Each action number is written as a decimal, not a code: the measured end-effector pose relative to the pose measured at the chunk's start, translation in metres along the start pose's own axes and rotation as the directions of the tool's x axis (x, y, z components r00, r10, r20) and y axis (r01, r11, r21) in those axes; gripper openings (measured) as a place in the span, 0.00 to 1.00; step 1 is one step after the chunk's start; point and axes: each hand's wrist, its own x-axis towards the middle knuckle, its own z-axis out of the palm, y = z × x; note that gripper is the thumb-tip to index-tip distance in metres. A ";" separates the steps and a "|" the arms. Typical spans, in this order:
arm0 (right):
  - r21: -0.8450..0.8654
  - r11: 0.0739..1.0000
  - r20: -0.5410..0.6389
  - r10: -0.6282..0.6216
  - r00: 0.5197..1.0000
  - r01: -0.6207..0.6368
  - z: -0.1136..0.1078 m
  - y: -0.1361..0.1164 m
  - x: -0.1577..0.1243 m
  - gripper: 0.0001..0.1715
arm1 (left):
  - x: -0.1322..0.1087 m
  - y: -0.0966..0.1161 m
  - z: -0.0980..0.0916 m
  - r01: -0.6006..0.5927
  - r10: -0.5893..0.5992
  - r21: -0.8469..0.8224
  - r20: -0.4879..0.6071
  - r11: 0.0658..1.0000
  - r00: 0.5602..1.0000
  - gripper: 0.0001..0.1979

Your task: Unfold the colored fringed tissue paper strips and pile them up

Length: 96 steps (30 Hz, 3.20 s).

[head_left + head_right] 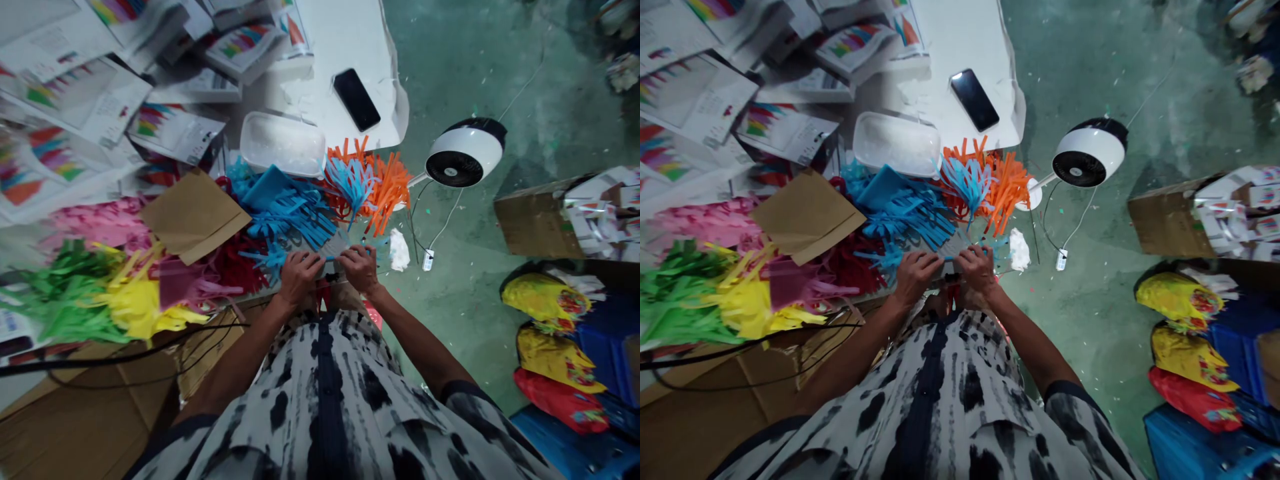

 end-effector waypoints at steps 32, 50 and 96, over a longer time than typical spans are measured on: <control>-0.090 0.988 0.276 -0.097 0.956 0.126 -0.029 -0.039 0.026 0.10 | 0.008 -0.004 0.001 -0.065 0.060 0.050 0.094 0.997 0.994 0.02; 0.809 0.582 0.179 -0.379 0.908 0.084 -0.118 -0.047 0.044 0.15 | 0.001 0.009 -0.108 0.340 -0.018 -0.775 0.391 0.532 0.920 0.26; 0.617 0.750 -0.089 -0.236 0.968 0.240 -0.154 -0.120 0.070 0.23 | 0.048 0.055 -0.277 -0.319 -0.591 -0.916 -0.401 0.242 0.701 0.19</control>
